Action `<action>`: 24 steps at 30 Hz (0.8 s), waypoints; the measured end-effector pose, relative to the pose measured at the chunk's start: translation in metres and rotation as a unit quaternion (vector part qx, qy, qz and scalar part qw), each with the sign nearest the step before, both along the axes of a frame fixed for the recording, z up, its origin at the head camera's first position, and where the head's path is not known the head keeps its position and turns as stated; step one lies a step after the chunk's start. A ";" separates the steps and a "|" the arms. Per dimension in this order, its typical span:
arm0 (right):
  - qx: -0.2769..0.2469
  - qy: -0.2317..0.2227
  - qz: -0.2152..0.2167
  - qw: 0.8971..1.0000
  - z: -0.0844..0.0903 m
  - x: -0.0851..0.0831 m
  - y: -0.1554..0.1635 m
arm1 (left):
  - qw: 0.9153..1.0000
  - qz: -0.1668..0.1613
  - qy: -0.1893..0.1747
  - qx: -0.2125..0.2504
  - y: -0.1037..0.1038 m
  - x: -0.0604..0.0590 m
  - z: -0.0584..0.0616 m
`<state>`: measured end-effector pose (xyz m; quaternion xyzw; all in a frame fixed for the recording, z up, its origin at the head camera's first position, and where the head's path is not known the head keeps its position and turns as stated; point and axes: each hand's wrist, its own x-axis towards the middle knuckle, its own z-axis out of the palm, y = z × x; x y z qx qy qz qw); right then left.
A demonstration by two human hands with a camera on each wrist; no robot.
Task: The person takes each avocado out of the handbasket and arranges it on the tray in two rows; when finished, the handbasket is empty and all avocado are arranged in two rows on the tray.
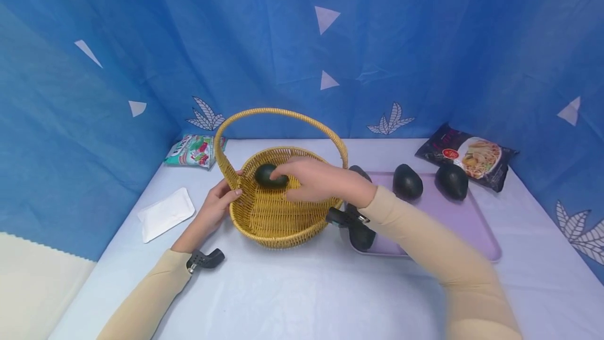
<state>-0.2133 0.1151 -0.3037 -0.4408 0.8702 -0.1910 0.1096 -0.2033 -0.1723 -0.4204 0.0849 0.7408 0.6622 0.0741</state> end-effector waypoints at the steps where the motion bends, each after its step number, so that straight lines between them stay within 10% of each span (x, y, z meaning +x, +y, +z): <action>1: 0.001 0.000 0.002 1.000 0.000 -0.004 -0.005 | 1.000 0.001 -0.002 0.001 0.000 0.000 0.000; 24: 0.097 -0.075 -0.102 0.987 -0.047 -0.078 -0.076 | 1.000 -0.004 -0.005 -0.007 -0.001 0.000 0.001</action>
